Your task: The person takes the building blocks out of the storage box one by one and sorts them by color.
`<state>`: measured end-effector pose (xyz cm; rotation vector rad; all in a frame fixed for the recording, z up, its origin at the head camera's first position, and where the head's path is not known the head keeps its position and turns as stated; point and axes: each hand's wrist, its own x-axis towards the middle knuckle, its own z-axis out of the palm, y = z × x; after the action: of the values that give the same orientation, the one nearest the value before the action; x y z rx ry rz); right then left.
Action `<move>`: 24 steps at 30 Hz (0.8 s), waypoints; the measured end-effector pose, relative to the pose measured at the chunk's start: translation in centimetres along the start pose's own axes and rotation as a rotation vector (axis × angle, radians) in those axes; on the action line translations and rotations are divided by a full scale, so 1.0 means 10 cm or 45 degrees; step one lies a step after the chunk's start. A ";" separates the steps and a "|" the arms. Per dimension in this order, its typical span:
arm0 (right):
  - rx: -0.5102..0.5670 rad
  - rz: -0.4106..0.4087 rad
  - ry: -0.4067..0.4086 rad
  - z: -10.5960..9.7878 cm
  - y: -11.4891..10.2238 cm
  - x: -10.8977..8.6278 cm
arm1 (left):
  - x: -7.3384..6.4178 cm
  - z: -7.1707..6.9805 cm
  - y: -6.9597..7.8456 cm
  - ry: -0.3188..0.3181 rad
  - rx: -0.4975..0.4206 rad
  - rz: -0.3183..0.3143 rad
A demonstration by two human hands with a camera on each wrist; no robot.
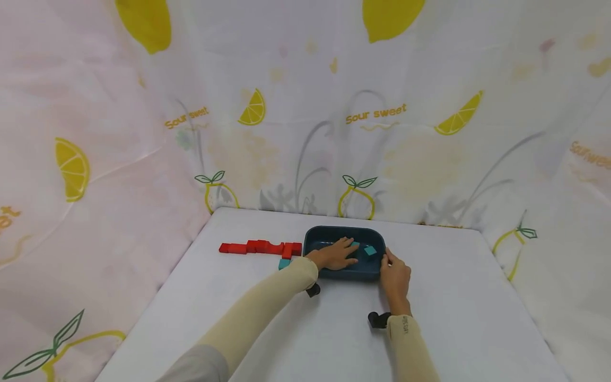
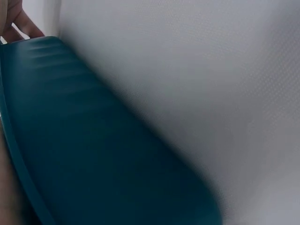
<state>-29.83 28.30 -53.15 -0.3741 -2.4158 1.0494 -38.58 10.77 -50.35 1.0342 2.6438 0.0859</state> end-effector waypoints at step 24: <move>0.035 -0.053 0.007 -0.01 0.04 0.00 | 0.09 0.01 0.48 -0.030 -0.195 -0.191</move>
<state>-29.75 28.64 -53.41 -0.3160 -2.3918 1.0608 -36.02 14.90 -49.84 0.7807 2.6364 0.2379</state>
